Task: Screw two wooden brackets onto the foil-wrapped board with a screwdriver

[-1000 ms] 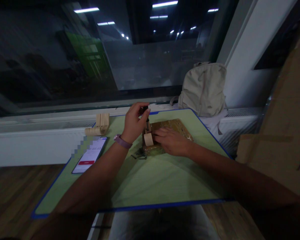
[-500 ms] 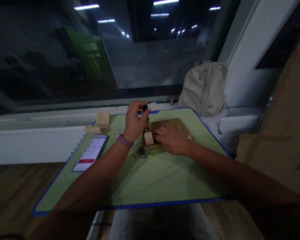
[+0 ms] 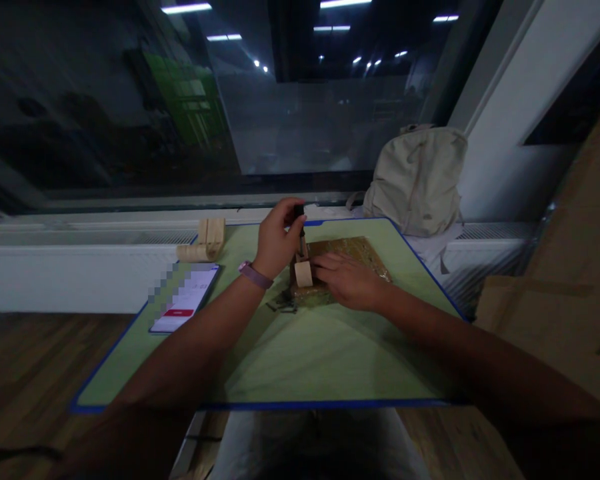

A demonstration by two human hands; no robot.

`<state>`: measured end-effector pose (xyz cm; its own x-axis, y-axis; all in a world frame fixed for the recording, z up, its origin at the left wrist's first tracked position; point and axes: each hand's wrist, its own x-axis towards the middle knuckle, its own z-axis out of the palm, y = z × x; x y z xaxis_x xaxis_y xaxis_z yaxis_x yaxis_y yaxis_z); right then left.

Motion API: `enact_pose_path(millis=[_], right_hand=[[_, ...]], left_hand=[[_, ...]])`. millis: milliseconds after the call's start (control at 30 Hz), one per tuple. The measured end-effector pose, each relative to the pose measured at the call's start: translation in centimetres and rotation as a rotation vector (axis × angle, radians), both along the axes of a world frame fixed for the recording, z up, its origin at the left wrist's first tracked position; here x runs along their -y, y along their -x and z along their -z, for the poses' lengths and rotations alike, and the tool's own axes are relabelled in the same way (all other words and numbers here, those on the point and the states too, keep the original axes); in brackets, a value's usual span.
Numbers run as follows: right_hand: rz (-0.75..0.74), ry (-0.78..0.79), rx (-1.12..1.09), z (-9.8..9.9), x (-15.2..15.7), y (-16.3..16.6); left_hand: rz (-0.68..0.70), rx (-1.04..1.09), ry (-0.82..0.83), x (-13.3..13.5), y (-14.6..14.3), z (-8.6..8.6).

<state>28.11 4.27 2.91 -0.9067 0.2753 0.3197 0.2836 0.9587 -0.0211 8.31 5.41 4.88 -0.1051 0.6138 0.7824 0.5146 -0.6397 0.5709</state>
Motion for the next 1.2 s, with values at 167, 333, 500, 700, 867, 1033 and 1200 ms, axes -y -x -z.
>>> enact_pose_path(millis=[167,333,500,700,867,1033,1200], right_hand=[[0.004,-0.026,-0.006,0.1,0.0,0.0],[0.014,-0.020,-0.010,0.3,-0.1,0.0],[0.027,-0.014,0.019,0.1,0.0,0.0],[0.038,-0.003,0.018,0.0,0.2,0.1],[0.065,0.028,0.049,0.0,0.1,0.0],[0.058,0.111,0.051,-0.5,0.3,-0.1],[0.038,0.115,-0.002,-1.1,0.3,-0.3]], left_hand=[[-0.005,0.092,-0.030,-0.3,0.3,-0.3],[-0.058,0.102,-0.111,0.3,1.0,-1.8],[-0.068,0.069,-0.091,1.0,0.8,-2.5],[-0.027,0.106,-0.072,1.3,0.1,-2.0],[-0.053,0.137,-0.092,1.8,-0.2,-3.1],[-0.057,0.124,-0.160,2.8,-0.6,-5.4],[-0.056,0.158,-0.137,5.9,-0.1,-6.8]])
